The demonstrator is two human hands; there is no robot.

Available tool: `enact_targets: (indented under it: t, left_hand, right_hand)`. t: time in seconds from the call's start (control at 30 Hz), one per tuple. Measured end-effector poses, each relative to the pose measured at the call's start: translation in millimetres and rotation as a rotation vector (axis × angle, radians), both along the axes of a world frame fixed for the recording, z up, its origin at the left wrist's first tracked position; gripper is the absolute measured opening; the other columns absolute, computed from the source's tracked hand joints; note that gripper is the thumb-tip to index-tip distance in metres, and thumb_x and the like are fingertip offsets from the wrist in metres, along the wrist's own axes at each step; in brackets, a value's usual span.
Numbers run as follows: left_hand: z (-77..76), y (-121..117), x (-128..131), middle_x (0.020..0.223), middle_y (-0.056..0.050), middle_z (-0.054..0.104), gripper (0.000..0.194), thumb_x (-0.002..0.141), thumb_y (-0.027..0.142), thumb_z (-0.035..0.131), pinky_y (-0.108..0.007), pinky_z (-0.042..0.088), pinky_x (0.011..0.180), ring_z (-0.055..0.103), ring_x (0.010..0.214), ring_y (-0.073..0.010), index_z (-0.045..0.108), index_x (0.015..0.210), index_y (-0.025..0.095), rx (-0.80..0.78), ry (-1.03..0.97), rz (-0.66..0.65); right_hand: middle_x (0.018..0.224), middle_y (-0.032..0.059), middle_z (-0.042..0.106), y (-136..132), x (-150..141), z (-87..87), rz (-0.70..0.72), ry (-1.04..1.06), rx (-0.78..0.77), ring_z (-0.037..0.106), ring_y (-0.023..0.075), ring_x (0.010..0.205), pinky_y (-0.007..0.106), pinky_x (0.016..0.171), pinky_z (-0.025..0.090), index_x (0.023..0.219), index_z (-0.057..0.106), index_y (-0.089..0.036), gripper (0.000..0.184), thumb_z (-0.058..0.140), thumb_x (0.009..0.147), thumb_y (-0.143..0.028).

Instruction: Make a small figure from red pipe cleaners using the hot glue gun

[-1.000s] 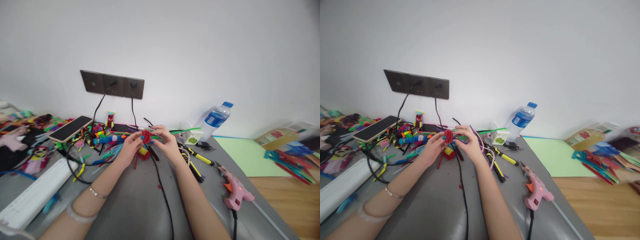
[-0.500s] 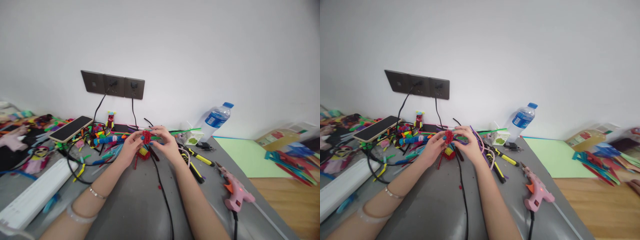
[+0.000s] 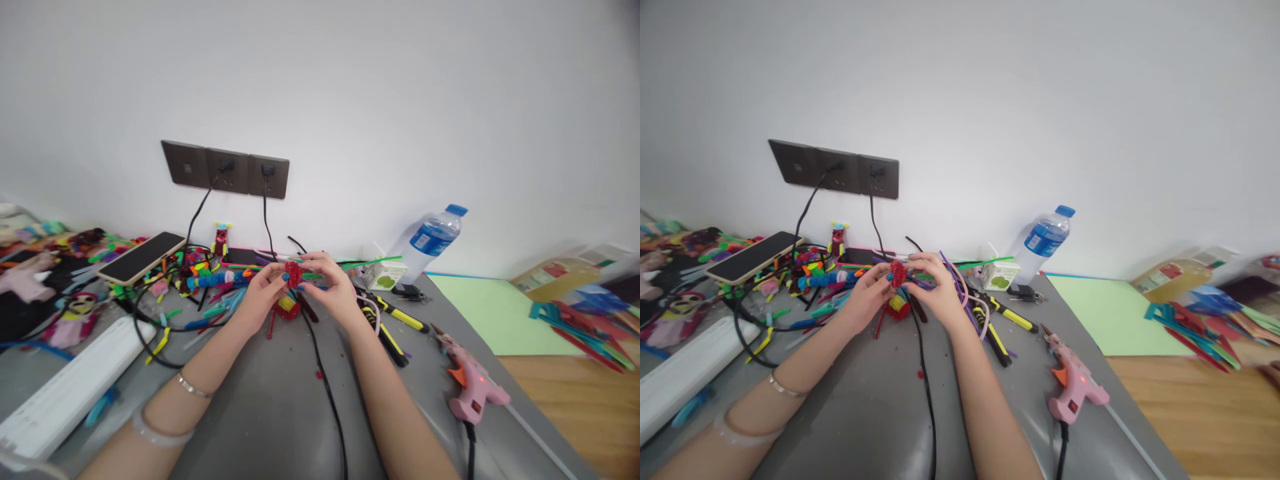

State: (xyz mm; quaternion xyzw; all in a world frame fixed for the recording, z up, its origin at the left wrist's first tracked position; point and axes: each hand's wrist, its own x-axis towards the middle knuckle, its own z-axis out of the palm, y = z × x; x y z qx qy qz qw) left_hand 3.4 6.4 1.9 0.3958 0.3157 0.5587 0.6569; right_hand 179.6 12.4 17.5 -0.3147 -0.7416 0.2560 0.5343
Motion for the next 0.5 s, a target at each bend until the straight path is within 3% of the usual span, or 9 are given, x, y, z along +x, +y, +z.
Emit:
enact_targets:
  t: [0.27,0.5]
  left_hand:
    - [0.4,0.7,-0.9,0.064,0.005,0.055,0.036,0.065,0.039,0.086,-0.019,0.042,0.057,0.049,0.057,-0.0073,0.067,0.086,0.019,0.002,0.001,-0.02]
    - [-1.7,1.2,-0.9,0.068,0.005,0.058,0.037,0.064,0.04,0.087,-0.018,0.044,0.059,0.051,0.059,-0.0071,0.063,0.082,0.019,-0.017,-0.038,-0.032]
  right_hand:
    - [0.119,0.0082,0.064,-0.5,0.4,-0.2,0.003,-0.015,-0.005,0.06,0.0248,0.116,0.044,0.101,0.047,0.108,0.071,-0.029,0.026,0.075,0.083,-0.024]
    - [0.119,0.0083,0.064,-0.4,0.2,0.1,0.001,-0.021,0.003,0.06,0.0251,0.115,0.044,0.1,0.047,0.108,0.071,-0.028,0.026,0.075,0.083,-0.024]
